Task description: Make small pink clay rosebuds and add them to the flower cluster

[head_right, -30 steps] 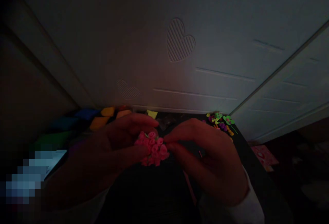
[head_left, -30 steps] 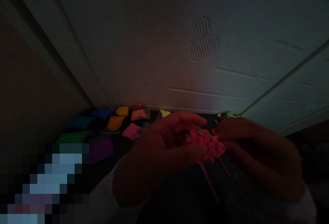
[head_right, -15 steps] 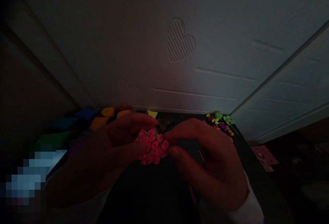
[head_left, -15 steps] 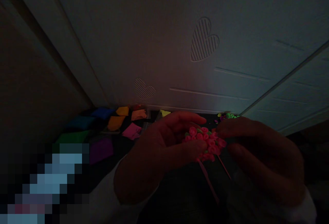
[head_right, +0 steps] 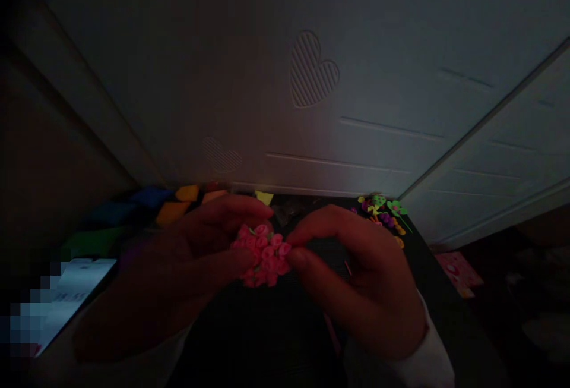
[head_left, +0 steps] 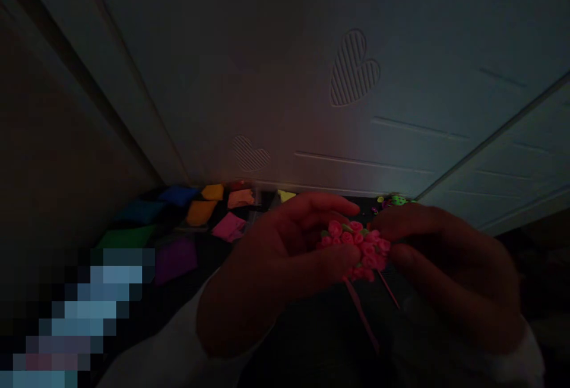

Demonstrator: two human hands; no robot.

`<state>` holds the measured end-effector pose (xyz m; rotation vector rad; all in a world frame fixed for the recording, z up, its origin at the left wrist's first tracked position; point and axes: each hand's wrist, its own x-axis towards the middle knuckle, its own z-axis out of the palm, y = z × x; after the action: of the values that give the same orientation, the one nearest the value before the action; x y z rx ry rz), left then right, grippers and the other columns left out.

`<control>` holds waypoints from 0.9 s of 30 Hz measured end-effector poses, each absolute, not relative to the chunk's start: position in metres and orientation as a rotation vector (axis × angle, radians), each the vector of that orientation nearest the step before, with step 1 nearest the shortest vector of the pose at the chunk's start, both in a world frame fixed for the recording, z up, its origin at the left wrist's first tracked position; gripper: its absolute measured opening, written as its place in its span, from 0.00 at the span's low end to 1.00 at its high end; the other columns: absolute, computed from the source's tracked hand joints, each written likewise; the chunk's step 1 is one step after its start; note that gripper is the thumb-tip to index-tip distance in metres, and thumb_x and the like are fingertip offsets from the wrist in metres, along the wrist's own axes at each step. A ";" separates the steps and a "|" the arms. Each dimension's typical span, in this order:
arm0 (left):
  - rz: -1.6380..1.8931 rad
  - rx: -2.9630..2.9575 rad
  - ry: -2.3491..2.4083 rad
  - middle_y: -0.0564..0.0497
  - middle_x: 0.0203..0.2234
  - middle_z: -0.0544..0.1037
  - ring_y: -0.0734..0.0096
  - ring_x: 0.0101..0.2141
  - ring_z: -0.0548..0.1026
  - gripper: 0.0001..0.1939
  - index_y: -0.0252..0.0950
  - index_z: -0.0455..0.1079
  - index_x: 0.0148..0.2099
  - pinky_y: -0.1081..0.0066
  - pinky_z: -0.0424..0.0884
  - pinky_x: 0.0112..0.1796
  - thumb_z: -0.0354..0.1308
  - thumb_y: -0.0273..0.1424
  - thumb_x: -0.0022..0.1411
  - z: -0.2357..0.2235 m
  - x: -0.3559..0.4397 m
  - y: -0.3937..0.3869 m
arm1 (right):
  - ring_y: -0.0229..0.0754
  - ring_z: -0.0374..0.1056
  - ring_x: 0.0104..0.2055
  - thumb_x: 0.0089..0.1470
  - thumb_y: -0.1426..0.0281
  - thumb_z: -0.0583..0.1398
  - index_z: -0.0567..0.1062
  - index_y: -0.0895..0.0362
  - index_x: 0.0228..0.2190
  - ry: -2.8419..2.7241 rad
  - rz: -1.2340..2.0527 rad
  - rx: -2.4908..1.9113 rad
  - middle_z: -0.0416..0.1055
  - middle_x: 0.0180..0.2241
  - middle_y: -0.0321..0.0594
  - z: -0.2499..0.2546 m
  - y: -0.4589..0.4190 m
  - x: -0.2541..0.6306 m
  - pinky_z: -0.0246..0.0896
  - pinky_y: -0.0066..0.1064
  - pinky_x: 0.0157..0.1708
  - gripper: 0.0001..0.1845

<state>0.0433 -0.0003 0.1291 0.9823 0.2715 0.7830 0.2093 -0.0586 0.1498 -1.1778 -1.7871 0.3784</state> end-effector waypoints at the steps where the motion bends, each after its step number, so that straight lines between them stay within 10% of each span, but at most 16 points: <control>1: 0.783 0.989 0.279 0.56 0.29 0.72 0.83 0.29 0.71 0.14 0.41 0.67 0.40 0.84 0.67 0.31 0.55 0.21 0.51 0.129 0.043 0.000 | 0.33 0.64 0.38 0.48 0.75 0.56 0.69 0.53 0.34 -1.788 0.377 -1.183 0.68 0.34 0.33 0.150 -0.058 0.209 0.60 0.21 0.35 0.09; 27: 0.948 0.918 0.506 0.53 0.28 0.73 0.77 0.28 0.71 0.12 0.36 0.68 0.37 0.78 0.67 0.30 0.59 0.22 0.47 0.137 0.048 0.002 | 0.37 0.66 0.38 0.50 0.73 0.55 0.67 0.50 0.42 -1.464 0.610 -1.205 0.69 0.38 0.37 0.148 -0.056 0.199 0.64 0.28 0.37 0.15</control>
<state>0.0484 0.0023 0.1367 0.9182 0.5064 0.9481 0.1992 -0.0557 0.1480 -1.2051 -1.4643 0.6097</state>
